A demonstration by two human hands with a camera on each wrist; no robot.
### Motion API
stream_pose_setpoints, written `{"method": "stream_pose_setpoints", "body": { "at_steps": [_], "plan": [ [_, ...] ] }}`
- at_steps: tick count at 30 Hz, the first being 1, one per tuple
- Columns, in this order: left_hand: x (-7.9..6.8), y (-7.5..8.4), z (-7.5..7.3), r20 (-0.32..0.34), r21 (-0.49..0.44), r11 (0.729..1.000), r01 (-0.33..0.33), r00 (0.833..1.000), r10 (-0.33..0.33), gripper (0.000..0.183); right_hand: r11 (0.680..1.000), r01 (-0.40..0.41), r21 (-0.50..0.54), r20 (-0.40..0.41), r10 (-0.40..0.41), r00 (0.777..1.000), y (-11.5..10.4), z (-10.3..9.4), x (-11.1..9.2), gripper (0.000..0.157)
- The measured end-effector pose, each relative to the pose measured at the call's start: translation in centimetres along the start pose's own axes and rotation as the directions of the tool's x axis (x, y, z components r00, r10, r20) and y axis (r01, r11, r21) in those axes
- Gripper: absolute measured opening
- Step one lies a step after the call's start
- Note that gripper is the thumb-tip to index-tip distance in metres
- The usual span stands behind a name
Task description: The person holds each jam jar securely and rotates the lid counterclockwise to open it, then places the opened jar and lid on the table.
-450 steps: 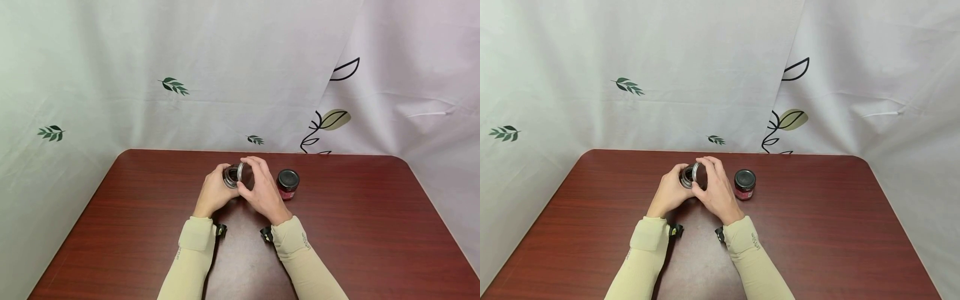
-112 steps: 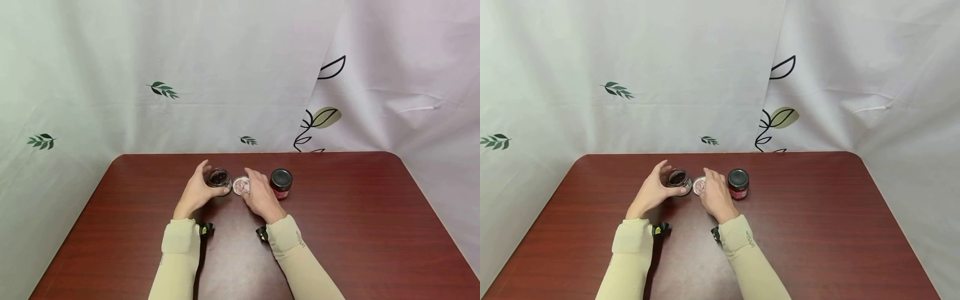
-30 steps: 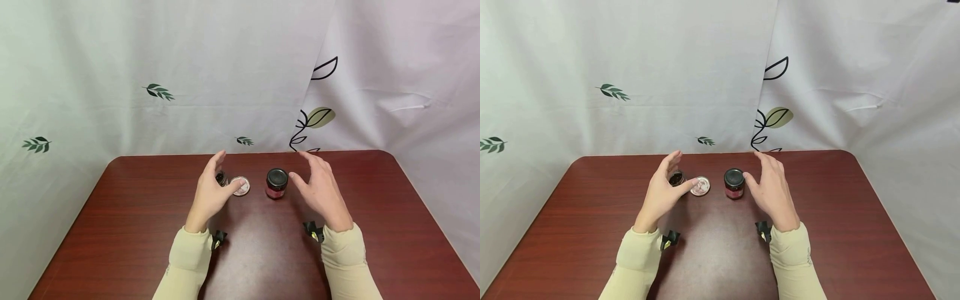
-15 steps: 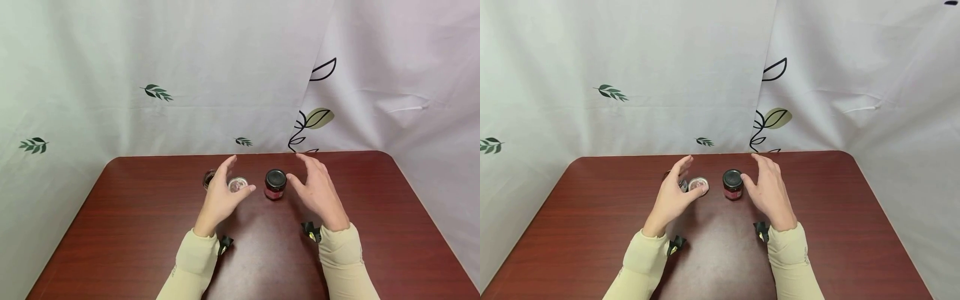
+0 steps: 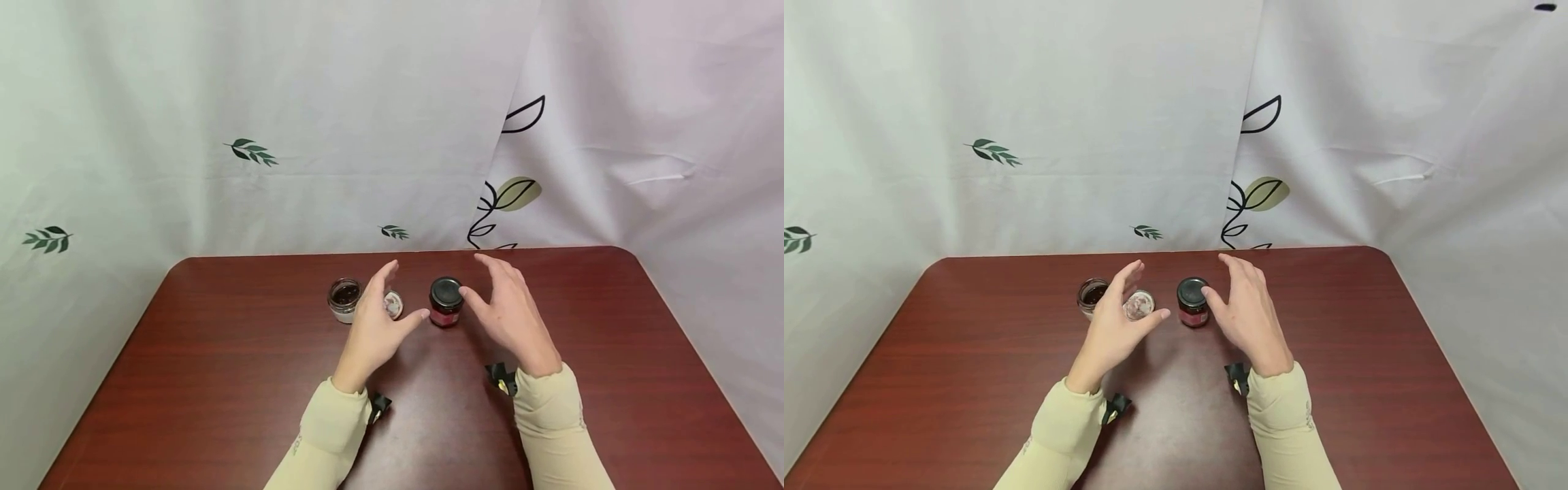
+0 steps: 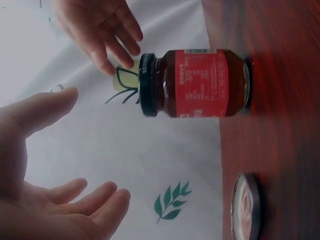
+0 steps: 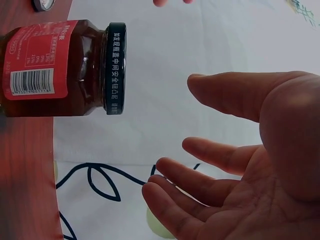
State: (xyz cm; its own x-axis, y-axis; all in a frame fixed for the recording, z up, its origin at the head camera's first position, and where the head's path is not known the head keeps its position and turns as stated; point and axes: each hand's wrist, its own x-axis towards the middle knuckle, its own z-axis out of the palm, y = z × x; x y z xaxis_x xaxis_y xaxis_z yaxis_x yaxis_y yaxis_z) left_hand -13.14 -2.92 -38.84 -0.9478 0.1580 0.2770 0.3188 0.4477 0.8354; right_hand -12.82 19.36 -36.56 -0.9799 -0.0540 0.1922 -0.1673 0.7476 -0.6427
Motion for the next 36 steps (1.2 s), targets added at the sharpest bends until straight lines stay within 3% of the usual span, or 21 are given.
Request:
{"method": "stream_pose_setpoints", "body": {
  "at_steps": [17,25,36],
  "plan": [
    [-0.1,-0.1,2.0,0.011,-0.007,0.996,0.086,0.996,-0.086,0.09,1.0,0.002,-0.003,0.014,-0.002,1.0,-0.1,1.0,0.3,0.06],
    [0.2,-0.1,2.9,0.022,0.032,0.989,0.142,0.989,-0.143,0.093,1.0,0.016,-0.019,0.021,-0.016,1.0,0.0,1.4,0.5,0.061],
    [0.4,-0.5,4.0,0.05,0.037,0.985,0.167,0.984,-0.169,0.097,1.0,0.005,-0.02,0.049,-0.004,0.999,0.0,1.9,0.6,0.063]
  ]
}}
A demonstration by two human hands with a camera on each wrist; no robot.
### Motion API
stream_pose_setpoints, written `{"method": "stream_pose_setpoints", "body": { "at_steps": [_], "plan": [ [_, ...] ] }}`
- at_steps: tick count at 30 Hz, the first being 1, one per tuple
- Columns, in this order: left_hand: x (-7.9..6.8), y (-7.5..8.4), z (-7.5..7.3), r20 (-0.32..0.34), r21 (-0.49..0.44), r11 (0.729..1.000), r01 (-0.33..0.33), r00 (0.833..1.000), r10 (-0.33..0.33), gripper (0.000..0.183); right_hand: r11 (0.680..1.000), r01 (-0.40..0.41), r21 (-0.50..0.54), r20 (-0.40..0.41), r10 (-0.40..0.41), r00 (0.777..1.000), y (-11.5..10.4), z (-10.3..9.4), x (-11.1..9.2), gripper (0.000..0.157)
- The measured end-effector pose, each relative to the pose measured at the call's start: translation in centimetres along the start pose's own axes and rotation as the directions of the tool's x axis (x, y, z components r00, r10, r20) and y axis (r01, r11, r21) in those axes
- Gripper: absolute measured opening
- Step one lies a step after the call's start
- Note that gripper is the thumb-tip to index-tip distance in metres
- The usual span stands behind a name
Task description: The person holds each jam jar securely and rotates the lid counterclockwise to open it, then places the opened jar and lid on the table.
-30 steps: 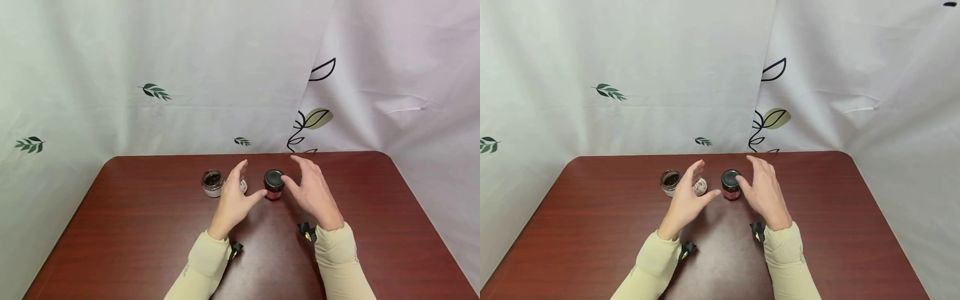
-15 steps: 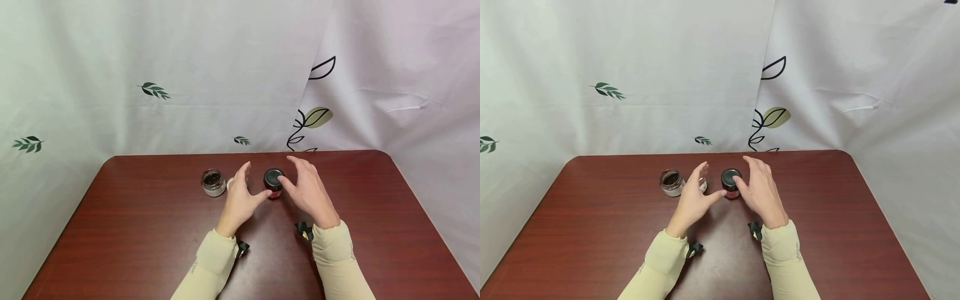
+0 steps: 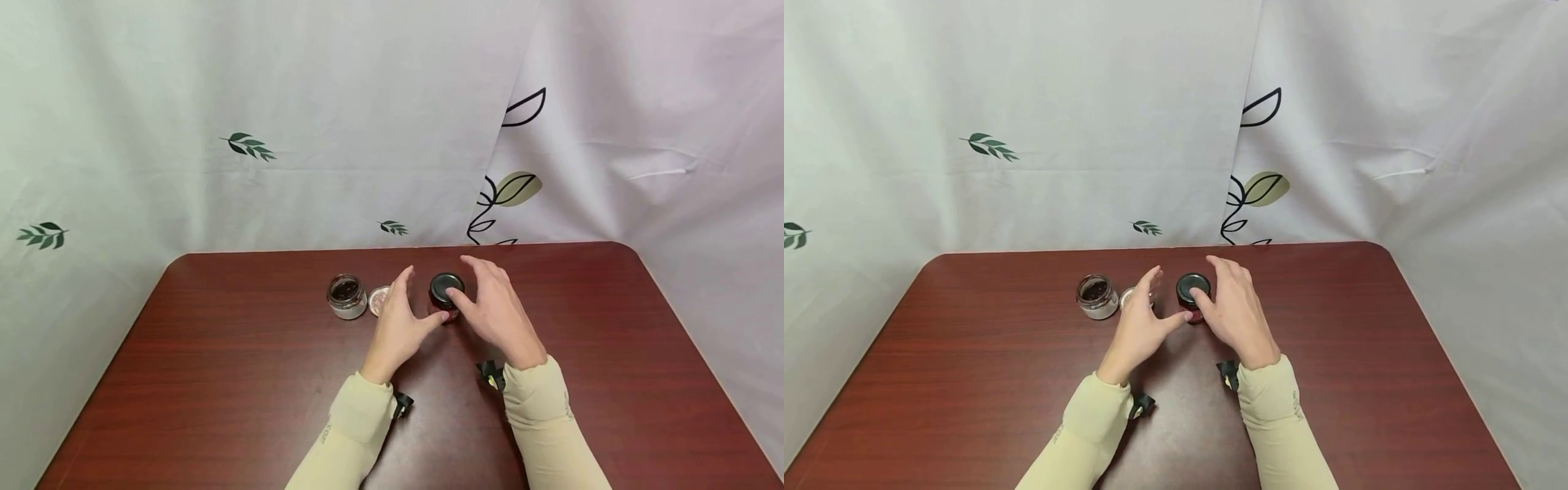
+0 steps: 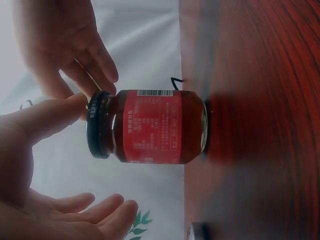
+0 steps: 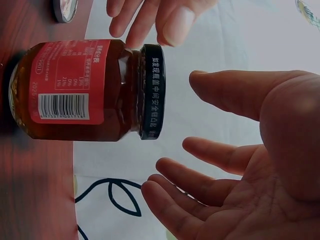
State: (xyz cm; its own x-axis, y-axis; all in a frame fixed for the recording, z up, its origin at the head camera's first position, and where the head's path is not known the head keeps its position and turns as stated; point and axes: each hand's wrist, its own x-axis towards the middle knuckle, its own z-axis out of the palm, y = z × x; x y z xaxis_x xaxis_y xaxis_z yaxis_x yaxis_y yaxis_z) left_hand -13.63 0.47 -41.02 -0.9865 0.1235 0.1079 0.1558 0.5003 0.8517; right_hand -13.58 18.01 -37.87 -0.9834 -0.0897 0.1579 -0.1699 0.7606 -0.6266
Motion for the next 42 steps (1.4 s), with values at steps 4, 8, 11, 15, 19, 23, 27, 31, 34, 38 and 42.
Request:
{"method": "stream_pose_setpoints", "body": {
  "at_steps": [4,8,11,15,19,23,27,31,34,38,42],
  "plan": [
    [0.2,-0.1,0.3,0.015,0.012,1.0,0.016,1.0,-0.016,0.097,1.0,0.008,-0.002,0.007,-0.008,1.0,0.0,0.2,0.1,0.063],
    [0.3,-0.1,0.4,0.034,0.015,1.0,0.019,0.999,-0.02,0.096,1.0,0.011,-0.003,0.016,-0.011,1.0,-0.1,0.5,0.1,0.064],
    [0.4,-0.2,0.5,0.037,0.009,1.0,0.017,0.999,-0.017,0.095,1.0,0.007,0.0,0.026,-0.007,1.0,-0.1,0.6,0.1,0.064],
    [0.4,-0.3,0.7,0.044,0.0,0.999,0.032,0.999,-0.032,0.094,1.0,-0.005,0.002,0.045,0.005,0.999,-0.1,0.8,0.1,0.065],
    [0.5,-0.4,1.0,0.047,0.007,0.999,0.045,0.998,-0.045,0.094,1.0,-0.014,0.0,0.055,0.014,0.998,-0.1,1.0,0.1,0.066],
    [0.5,-0.5,1.3,0.044,0.011,1.0,0.026,0.999,-0.026,0.094,1.0,0.0,0.0,0.048,0.0,0.999,0.0,1.1,0.1,0.065],
    [0.6,-0.6,1.6,0.049,0.013,1.0,0.01,0.999,-0.011,0.093,1.0,0.025,0.0,0.036,-0.025,0.999,0.1,1.2,0.1,0.065],
    [0.6,-0.8,1.7,0.051,0.009,1.0,0.009,0.999,-0.01,0.091,0.999,0.042,-0.004,0.032,-0.042,0.999,0.1,1.3,0.1,0.065],
    [0.7,-0.9,1.8,0.056,0.005,1.0,0.016,0.998,-0.016,0.09,0.999,0.045,-0.007,0.034,-0.045,0.998,0.0,1.4,0.0,0.064],
    [0.7,-1.0,1.9,0.061,0.005,1.0,0.021,0.998,-0.021,0.088,0.998,0.055,-0.012,0.032,-0.055,0.998,-0.1,1.6,0.0,0.064],
    [0.8,-1.2,1.9,0.057,0.005,1.0,0.012,0.998,-0.012,0.086,0.997,0.069,-0.016,0.028,-0.069,0.997,-0.3,1.8,0.0,0.063]
  ]
}}
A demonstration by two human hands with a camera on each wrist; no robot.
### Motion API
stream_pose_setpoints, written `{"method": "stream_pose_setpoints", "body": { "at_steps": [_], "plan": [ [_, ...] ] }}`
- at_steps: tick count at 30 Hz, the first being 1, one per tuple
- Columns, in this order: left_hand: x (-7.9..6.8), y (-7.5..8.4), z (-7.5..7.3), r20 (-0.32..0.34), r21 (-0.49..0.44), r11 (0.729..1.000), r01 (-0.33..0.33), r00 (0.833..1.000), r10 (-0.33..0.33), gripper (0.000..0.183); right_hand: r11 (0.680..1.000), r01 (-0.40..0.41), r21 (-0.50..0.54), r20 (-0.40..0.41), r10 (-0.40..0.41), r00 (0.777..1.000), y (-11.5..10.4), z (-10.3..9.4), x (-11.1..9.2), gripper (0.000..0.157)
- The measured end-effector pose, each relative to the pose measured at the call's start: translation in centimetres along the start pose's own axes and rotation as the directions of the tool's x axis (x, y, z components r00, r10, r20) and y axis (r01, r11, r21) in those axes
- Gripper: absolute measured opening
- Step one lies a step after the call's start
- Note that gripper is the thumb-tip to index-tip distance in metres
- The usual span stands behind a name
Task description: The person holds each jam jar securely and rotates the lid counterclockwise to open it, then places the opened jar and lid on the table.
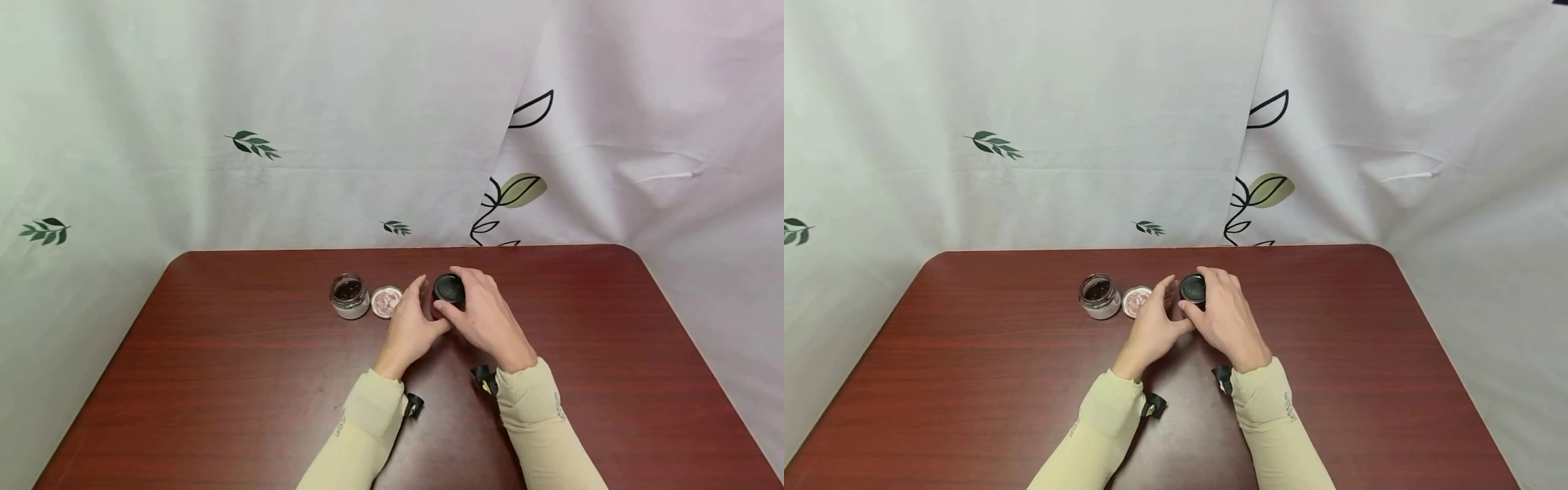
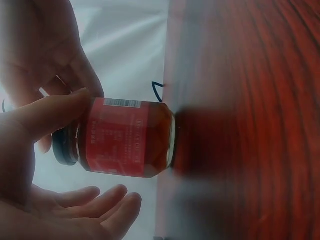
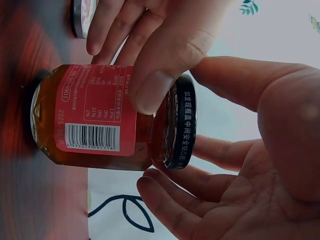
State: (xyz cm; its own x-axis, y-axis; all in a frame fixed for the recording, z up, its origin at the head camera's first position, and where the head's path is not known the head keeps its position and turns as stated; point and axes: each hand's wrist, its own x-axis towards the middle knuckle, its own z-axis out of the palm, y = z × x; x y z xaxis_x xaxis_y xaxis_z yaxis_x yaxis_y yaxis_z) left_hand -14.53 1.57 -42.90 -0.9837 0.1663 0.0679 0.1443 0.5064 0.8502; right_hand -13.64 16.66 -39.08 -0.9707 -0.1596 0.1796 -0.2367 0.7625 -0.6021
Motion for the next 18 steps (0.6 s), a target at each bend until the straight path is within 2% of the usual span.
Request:
{"method": "stream_pose_setpoints", "body": {
  "at_steps": [13,18],
  "plan": [
    [0.13,-0.54,0.35,0.027,0.002,1.0,0.018,0.999,-0.018,0.084,1.0,0.01,-0.005,0.003,-0.01,1.0,-0.18,0.47,-0.02,0.065],
    [0.13,-0.56,0.35,0.057,0.033,0.999,0.009,0.998,-0.011,0.079,1.0,0.014,-0.008,-0.001,-0.014,1.0,-0.14,0.55,0.01,0.064]
  ]
}}
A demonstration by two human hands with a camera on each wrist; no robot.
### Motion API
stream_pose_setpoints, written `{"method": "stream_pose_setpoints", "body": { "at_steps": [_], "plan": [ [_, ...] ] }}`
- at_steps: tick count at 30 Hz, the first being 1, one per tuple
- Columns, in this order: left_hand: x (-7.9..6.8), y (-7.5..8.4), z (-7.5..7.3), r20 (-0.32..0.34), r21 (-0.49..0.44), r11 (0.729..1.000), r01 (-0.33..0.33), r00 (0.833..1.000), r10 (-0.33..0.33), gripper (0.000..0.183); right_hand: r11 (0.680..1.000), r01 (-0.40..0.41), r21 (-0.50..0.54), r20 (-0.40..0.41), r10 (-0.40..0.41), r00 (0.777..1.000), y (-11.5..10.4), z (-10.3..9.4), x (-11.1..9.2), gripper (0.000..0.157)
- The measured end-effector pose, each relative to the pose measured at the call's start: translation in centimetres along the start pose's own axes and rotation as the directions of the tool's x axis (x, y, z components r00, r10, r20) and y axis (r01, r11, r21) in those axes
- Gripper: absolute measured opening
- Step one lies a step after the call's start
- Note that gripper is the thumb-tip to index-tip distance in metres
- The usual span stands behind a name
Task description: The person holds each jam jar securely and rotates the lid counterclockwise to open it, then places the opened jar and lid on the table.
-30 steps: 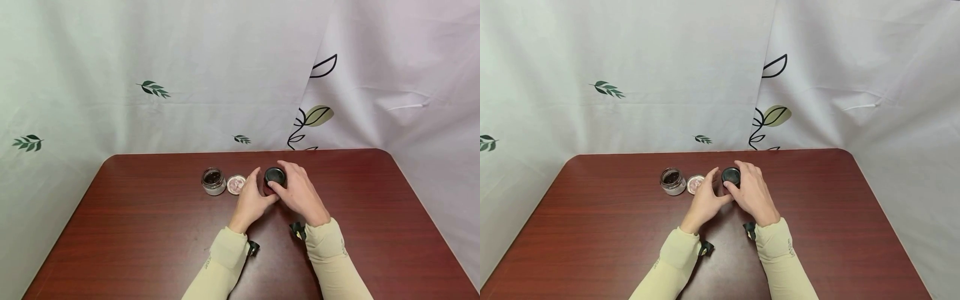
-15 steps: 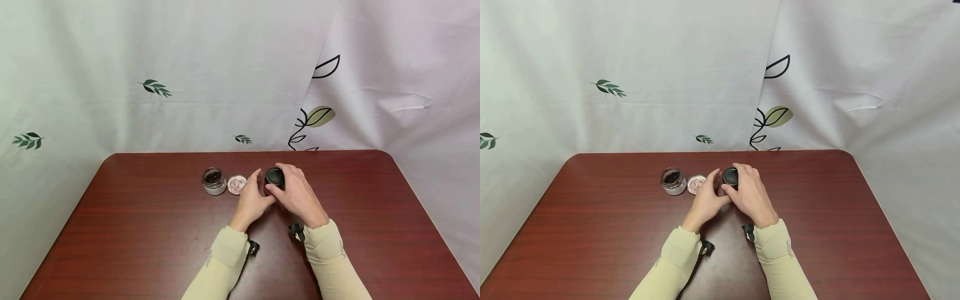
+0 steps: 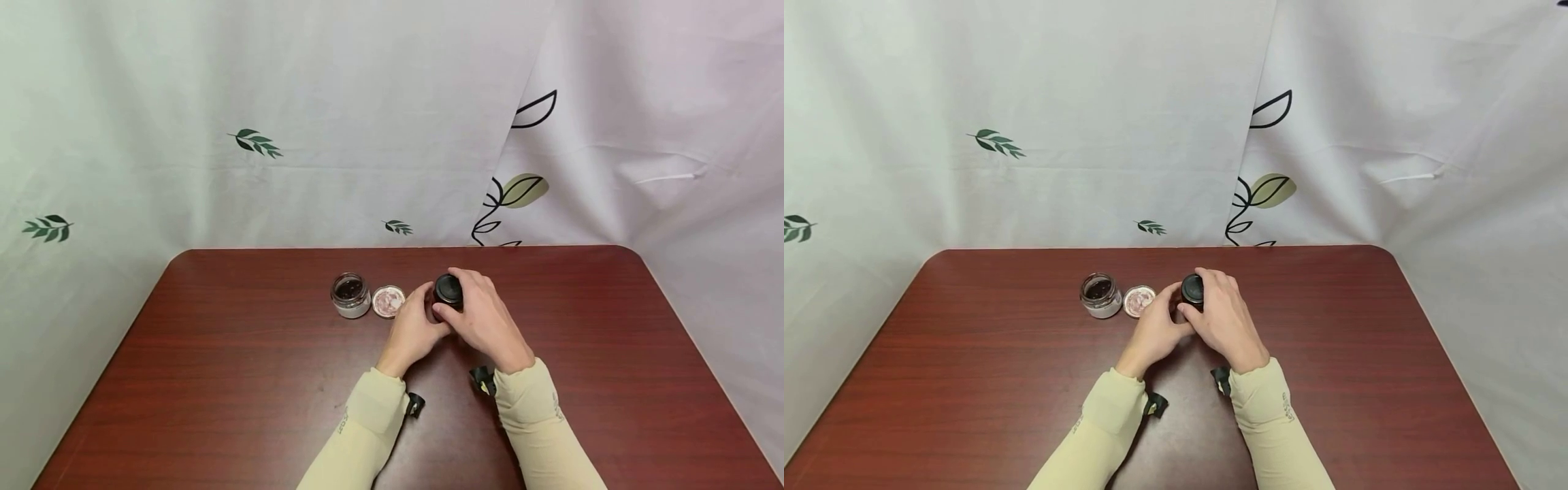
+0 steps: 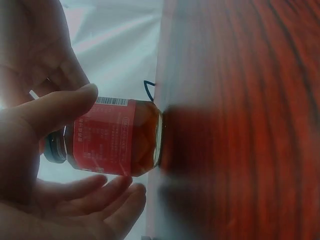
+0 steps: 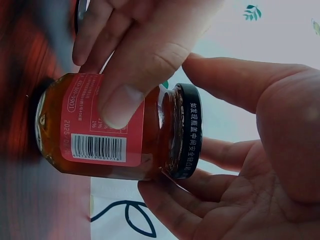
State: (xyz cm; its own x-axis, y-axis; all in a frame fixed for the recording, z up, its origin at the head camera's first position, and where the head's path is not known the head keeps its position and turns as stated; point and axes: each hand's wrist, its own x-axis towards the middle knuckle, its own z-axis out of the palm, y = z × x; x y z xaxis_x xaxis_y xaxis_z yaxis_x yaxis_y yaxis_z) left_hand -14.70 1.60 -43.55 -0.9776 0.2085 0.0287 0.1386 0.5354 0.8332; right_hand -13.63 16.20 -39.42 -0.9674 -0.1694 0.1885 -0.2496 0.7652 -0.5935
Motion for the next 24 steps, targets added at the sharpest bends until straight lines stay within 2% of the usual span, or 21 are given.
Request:
{"method": "stream_pose_setpoints", "body": {
  "at_steps": [5,24],
  "plan": [
    [0.0,0.07,0.08,0.032,0.024,1.0,0.001,0.999,-0.002,0.074,1.0,0.002,-0.004,-0.006,-0.002,1.0,0.04,0.02,0.02,0.062],
    [0.12,0.0,0.03,0.022,0.029,0.999,-0.024,0.999,0.024,0.061,1.0,0.005,-0.024,-0.012,-0.006,1.0,0.11,0.13,0.08,0.058]
  ]
}}
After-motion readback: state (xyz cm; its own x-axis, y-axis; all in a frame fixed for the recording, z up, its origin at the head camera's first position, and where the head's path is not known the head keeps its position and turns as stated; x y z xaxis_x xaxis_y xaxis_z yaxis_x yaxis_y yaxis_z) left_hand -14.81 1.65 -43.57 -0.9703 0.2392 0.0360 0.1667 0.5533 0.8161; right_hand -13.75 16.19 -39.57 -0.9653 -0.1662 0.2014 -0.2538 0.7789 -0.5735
